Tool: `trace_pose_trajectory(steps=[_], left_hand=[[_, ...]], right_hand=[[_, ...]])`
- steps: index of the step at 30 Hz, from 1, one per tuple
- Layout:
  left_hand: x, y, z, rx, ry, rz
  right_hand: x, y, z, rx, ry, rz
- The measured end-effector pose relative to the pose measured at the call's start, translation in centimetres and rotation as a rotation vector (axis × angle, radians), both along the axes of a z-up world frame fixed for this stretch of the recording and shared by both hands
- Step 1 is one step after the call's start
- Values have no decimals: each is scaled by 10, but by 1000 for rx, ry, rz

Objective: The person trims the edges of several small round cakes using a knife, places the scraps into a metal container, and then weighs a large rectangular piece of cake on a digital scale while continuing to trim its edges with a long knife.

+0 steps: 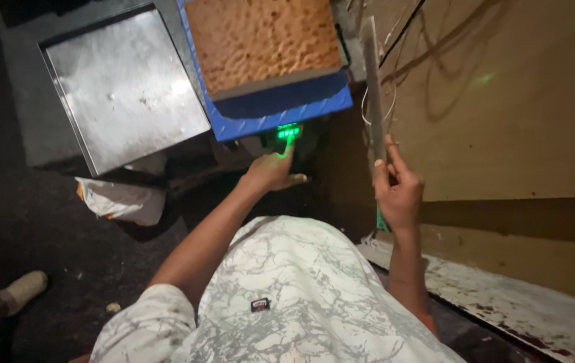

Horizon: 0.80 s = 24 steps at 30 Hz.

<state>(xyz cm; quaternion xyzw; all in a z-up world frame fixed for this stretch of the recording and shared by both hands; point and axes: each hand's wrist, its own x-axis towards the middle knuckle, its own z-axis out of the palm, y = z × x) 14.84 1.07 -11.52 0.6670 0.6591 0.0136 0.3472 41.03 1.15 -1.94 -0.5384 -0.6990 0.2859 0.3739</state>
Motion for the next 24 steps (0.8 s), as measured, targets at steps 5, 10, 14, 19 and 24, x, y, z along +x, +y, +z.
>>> trace_pose_trajectory(steps=[5,10,14,19,24], left_hand=[[-3,5,58,250,-306,-64],[-26,36,109,727,-267,-15],[-45,98,108,731,61,-3],[-55,152,89,680,221,53],[-54,165,120,381,278,24]], right_hand=[[-26,13,12,194,-189,16],[-70,48,10,287,-249,52],[-92,71,4,337,-308,82],[-104,77,1,353,-369,76],[-107,78,0,349,-343,101]])
